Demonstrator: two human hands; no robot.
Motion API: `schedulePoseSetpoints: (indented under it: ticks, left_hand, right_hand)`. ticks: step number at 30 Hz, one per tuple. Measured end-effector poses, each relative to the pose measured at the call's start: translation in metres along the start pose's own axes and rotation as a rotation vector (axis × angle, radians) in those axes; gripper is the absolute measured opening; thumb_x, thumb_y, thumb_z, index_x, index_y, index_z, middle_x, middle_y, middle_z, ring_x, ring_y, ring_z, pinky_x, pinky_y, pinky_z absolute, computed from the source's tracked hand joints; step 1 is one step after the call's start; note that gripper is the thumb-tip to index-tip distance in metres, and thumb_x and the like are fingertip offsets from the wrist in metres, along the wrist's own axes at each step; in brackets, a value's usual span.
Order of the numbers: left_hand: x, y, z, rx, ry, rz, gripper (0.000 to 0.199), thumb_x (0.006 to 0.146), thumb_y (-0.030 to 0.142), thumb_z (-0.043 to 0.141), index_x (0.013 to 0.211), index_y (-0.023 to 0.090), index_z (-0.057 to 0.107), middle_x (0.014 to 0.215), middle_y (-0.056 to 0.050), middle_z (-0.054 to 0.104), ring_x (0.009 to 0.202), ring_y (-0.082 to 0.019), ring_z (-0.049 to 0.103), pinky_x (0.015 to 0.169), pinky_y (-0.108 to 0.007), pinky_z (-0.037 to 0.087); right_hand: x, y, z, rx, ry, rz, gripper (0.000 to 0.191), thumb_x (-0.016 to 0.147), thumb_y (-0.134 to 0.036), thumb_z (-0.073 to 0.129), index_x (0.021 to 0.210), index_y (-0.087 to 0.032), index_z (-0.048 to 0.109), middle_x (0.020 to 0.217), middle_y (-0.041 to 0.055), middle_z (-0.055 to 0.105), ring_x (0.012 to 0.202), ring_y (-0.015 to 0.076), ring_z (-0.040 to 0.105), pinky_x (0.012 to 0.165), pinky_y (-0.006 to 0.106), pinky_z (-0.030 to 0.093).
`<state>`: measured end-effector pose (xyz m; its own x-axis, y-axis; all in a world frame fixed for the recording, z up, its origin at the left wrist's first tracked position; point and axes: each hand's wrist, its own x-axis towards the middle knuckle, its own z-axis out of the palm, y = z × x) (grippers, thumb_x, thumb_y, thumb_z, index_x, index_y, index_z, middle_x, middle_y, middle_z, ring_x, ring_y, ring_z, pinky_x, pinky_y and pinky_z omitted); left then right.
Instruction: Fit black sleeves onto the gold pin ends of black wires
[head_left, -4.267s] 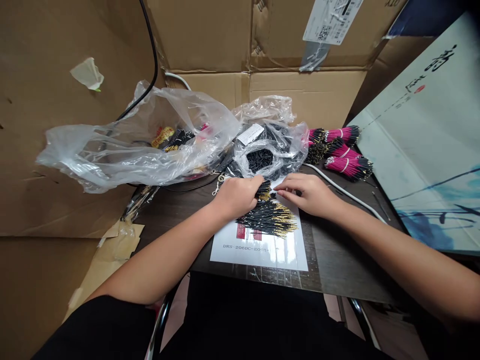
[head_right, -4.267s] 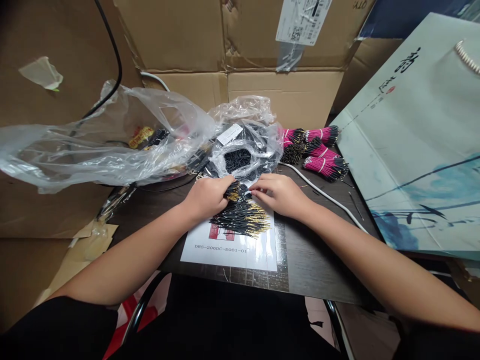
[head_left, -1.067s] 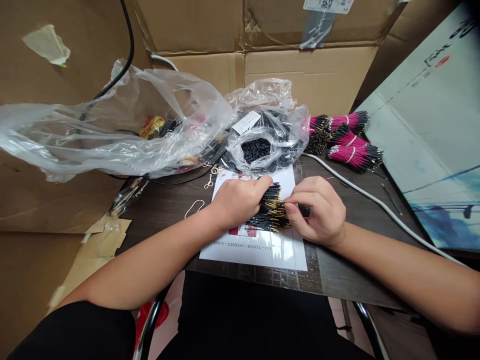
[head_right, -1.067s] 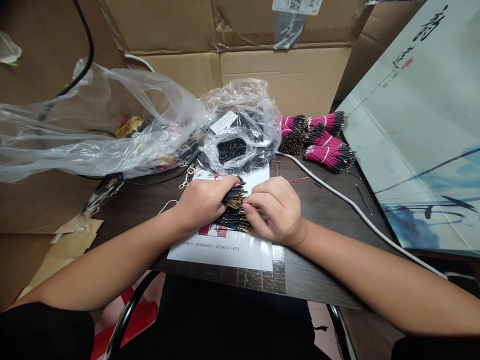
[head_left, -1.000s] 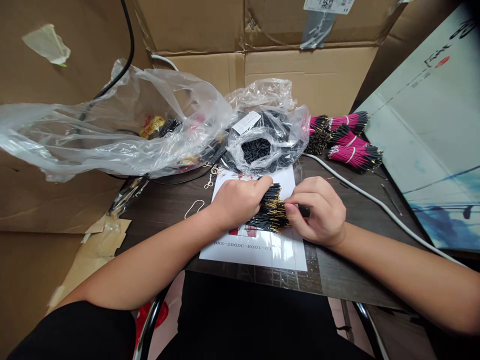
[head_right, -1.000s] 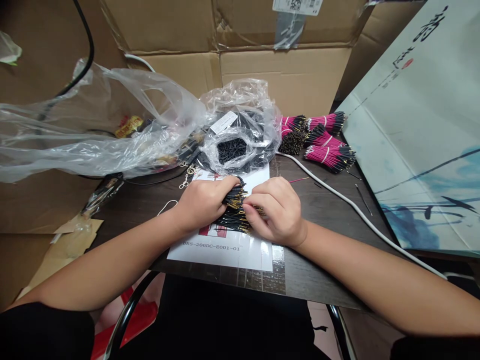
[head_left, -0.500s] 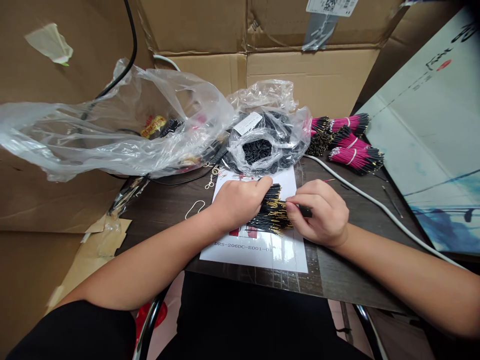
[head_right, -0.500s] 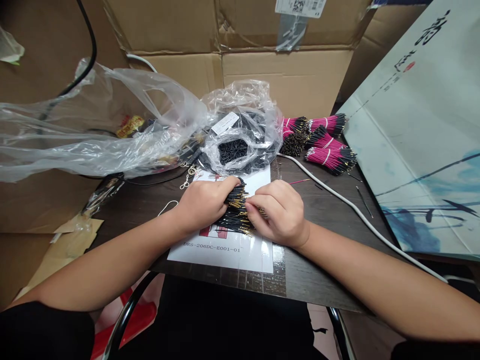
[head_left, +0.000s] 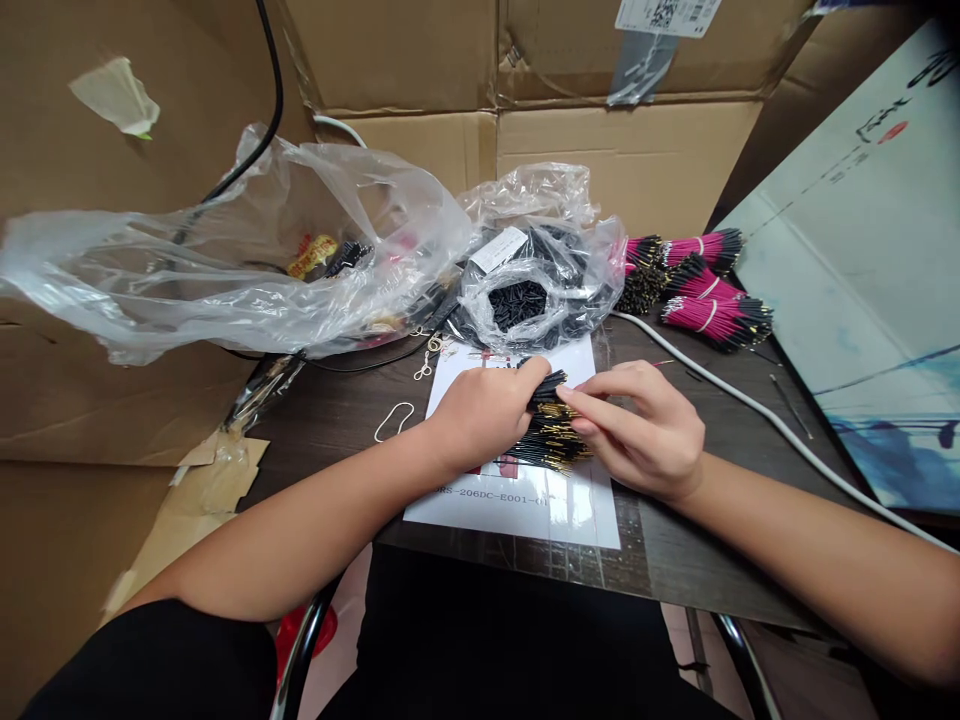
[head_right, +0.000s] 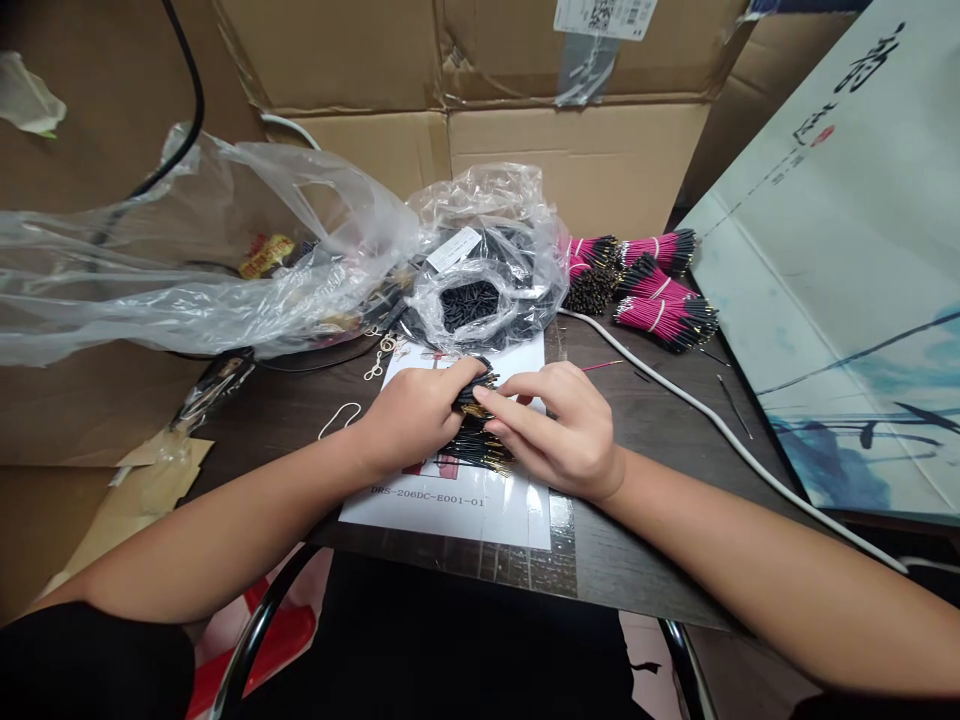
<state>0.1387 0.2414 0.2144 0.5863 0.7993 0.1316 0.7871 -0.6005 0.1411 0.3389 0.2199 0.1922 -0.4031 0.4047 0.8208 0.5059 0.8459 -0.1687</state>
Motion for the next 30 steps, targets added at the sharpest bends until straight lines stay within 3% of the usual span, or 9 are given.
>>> schedulePoseSetpoints:
  ticks: [3, 13, 16, 19, 25, 30]
  left_hand:
    - [0.0003, -0.0006, -0.0009, -0.043, -0.008, -0.020, 0.027, 0.083, 0.017, 0.047, 0.110, 0.020, 0.053, 0.082, -0.005, 0.070, 0.071, -0.022, 0.067, 0.058, -0.027, 0.044]
    - [-0.0013, -0.0013, -0.0039, -0.168, 0.050, 0.026, 0.019, 0.086, 0.019, 0.044, 0.101, 0.020, 0.055, 0.078, -0.003, 0.067, 0.069, -0.019, 0.065, 0.058, -0.026, 0.042]
    - [-0.0023, -0.0015, -0.0043, -0.216, 0.069, 0.057, 0.026, 0.082, 0.015, 0.045, 0.105, 0.020, 0.056, 0.082, -0.002, 0.069, 0.073, -0.018, 0.066, 0.060, -0.025, 0.044]
    - [-0.0038, -0.0029, -0.0038, -0.288, 0.090, 0.109, 0.035, 0.078, 0.012, 0.046, 0.110, 0.020, 0.055, 0.088, -0.001, 0.070, 0.078, -0.016, 0.067, 0.066, -0.024, 0.047]
    - [-0.0033, -0.0074, -0.0022, -0.396, 0.108, 0.147, 0.030, 0.079, 0.014, 0.049, 0.108, 0.020, 0.057, 0.095, 0.000, 0.070, 0.082, -0.015, 0.067, 0.073, -0.023, 0.049]
    - [-0.0012, -0.0087, -0.0003, -0.295, 0.104, 0.144, 0.034, 0.075, 0.012, 0.048, 0.107, 0.020, 0.057, 0.090, 0.000, 0.071, 0.079, -0.016, 0.068, 0.070, -0.024, 0.049]
  right_hand:
    - [-0.0020, 0.0012, -0.0015, -0.009, 0.012, -0.014, 0.053, 0.075, -0.015, 0.067, 0.125, -0.025, 0.058, 0.104, 0.0075, 0.062, 0.086, 0.0163, 0.060, 0.073, 0.034, 0.052]
    - [0.0015, 0.0007, 0.0016, 0.125, -0.061, -0.013, 0.050, 0.080, -0.014, 0.059, 0.129, -0.023, 0.055, 0.104, 0.0087, 0.059, 0.092, 0.0175, 0.059, 0.076, 0.035, 0.052]
    - [0.0020, 0.0017, 0.0021, 0.103, -0.004, 0.041, 0.050, 0.080, -0.020, 0.060, 0.129, -0.024, 0.053, 0.110, 0.0093, 0.059, 0.097, 0.0202, 0.058, 0.082, 0.040, 0.051]
    - [0.0023, 0.0052, 0.0045, 0.067, 0.066, 0.156, 0.043, 0.079, -0.020, 0.062, 0.122, -0.024, 0.056, 0.109, 0.0082, 0.061, 0.100, 0.0213, 0.058, 0.086, 0.042, 0.050]
    - [0.0042, 0.0101, 0.0082, 0.094, -0.018, 0.237, 0.021, 0.079, -0.013, 0.063, 0.098, -0.020, 0.064, 0.090, 0.0038, 0.065, 0.083, 0.0150, 0.060, 0.076, 0.034, 0.050]
    - [0.0045, 0.0077, 0.0060, 0.107, 0.110, 0.273, 0.016, 0.079, -0.014, 0.062, 0.094, -0.020, 0.064, 0.085, 0.0029, 0.065, 0.079, 0.0144, 0.060, 0.072, 0.032, 0.050]
